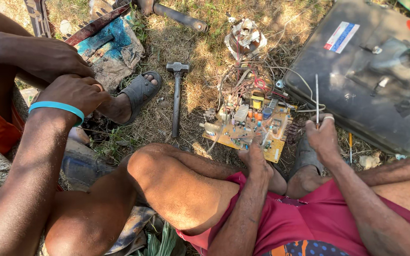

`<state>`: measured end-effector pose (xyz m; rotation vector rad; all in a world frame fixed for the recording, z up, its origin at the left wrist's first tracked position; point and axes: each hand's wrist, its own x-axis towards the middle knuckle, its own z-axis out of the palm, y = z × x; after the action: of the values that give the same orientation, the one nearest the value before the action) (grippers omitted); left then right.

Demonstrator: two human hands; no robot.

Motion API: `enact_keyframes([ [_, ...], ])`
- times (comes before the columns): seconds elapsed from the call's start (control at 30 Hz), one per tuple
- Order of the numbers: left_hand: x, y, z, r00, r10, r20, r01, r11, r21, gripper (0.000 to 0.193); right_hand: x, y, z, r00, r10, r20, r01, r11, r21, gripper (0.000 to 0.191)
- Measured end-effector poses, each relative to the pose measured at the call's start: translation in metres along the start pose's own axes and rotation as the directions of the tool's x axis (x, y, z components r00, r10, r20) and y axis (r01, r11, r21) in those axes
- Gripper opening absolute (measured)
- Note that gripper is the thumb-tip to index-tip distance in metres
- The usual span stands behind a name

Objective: The person sits on the ground and uses a screwdriver to manipulate components on a yellow circuit board and a transformer. They adjust wires and inspect the parts while another person sits nearby.

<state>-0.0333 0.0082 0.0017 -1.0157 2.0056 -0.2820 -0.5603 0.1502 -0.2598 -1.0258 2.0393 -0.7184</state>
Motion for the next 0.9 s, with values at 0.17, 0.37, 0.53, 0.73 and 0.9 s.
enact_keyframes([
  [0.17, 0.007, -0.002, 0.022, 0.999, 0.019, 0.039, -0.021, 0.999, 0.041, 0.032, -0.011, -0.01, -0.056, 0.993, -0.017, 0.119, 0.051, 0.957, -0.286, 0.033],
  [0.37, 0.014, 0.005, 0.029, 0.994, -0.049, 0.094, 0.048, 0.999, 0.011, 0.043, -0.038, -0.005, -0.082, 0.928, 0.173, 0.331, 0.083, 0.769, -0.634, 0.042],
  [0.53, 0.014, 0.011, 0.012, 0.997, -0.024, 0.076, 0.022, 0.999, 0.034, 0.043, -0.038, 0.006, -0.078, 0.928, 0.049, 0.37, 0.212, 0.748, -0.629, 0.041],
  [0.73, 0.024, 0.006, 0.048, 0.998, 0.006, 0.058, -0.01, 0.998, 0.067, 0.045, -0.022, 0.005, -0.081, 0.928, 0.042, 0.37, 0.207, 0.768, -0.606, 0.041],
  [0.9, 0.016, 0.02, 0.007, 0.996, 0.015, 0.089, -0.023, 0.996, 0.09, 0.043, -0.026, -0.008, -0.082, 0.934, 0.056, 0.354, 0.17, 0.799, -0.576, 0.04],
])
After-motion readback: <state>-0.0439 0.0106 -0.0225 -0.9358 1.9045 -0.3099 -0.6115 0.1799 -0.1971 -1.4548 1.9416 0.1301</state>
